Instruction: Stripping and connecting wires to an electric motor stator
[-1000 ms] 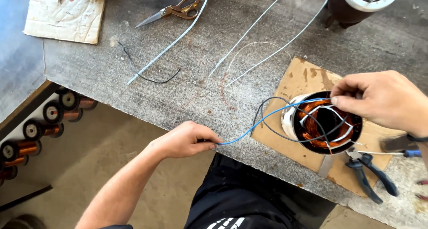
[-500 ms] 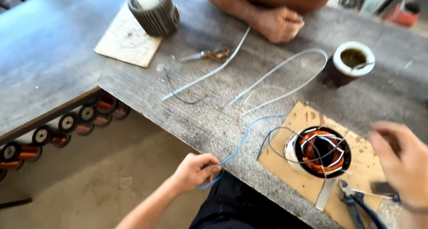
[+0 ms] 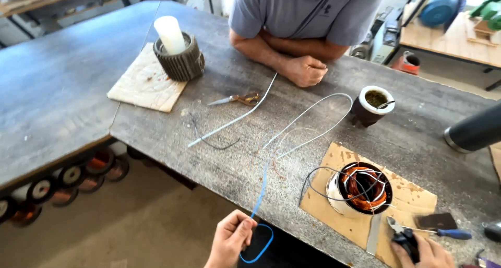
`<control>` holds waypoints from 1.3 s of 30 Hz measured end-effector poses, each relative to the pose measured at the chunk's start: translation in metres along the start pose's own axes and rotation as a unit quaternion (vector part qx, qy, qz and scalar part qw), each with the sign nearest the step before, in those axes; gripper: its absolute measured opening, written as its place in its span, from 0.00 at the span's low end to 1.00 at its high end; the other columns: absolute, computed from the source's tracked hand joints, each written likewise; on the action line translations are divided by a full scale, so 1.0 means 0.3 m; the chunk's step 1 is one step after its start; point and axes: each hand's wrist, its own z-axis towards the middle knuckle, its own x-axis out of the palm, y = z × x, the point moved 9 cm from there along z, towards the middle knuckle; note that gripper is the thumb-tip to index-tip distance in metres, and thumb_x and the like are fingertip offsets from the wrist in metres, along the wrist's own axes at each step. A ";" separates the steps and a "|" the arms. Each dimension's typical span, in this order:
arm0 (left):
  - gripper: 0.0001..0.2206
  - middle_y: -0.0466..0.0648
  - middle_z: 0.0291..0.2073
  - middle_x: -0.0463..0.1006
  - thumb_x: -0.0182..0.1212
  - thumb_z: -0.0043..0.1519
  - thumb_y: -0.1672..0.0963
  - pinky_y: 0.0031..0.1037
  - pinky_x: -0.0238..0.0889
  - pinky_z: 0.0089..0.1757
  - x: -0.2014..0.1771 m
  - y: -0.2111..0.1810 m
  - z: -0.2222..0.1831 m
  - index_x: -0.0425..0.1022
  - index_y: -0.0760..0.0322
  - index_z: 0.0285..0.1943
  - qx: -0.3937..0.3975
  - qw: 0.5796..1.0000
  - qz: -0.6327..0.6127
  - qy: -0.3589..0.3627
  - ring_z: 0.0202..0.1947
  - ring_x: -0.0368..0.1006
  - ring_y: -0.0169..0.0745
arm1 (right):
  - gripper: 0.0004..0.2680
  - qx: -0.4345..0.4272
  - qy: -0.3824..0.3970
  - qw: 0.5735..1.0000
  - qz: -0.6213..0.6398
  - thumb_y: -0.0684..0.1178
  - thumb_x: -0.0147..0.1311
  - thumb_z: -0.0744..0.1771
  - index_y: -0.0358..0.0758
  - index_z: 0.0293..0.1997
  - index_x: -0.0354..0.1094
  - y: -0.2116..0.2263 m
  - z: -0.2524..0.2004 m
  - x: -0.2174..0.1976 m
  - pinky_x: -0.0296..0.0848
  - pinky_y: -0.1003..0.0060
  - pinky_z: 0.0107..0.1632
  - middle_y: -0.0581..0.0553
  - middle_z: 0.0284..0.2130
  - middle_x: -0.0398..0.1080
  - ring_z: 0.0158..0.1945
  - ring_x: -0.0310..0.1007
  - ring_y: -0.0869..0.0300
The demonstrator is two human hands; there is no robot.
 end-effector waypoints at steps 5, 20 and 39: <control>0.08 0.52 0.16 0.71 0.57 0.66 0.59 0.19 0.42 0.17 0.016 0.059 0.082 0.78 0.74 0.42 -0.044 0.996 -0.052 0.055 0.12 0.54 0.29 | 0.16 0.334 0.156 0.831 0.417 0.66 0.52 0.65 0.52 0.52 0.72 -0.656 0.159 0.615 0.70 0.42 0.61 0.40 0.49 0.76 0.58 0.74 0.40; 0.06 0.47 0.27 0.78 0.53 0.71 0.59 0.14 0.52 0.23 0.143 -0.135 0.097 0.75 0.67 0.48 -0.135 0.963 0.037 0.231 0.18 0.58 0.24 | 0.21 -0.270 0.366 0.829 0.324 0.46 0.57 0.59 0.48 0.58 0.64 1.058 -0.235 -0.102 0.70 0.56 0.53 0.46 0.46 0.76 0.49 0.76 0.49; 0.06 0.40 0.25 0.77 0.54 0.70 0.58 0.22 0.64 0.36 0.213 -0.165 0.045 0.76 0.64 0.46 -0.052 0.957 0.189 0.215 0.27 0.68 0.26 | 0.19 -0.354 0.345 0.801 0.339 0.44 0.53 0.57 0.41 0.53 0.61 1.019 -0.237 -0.146 0.69 0.53 0.53 0.43 0.45 0.70 0.50 0.70 0.48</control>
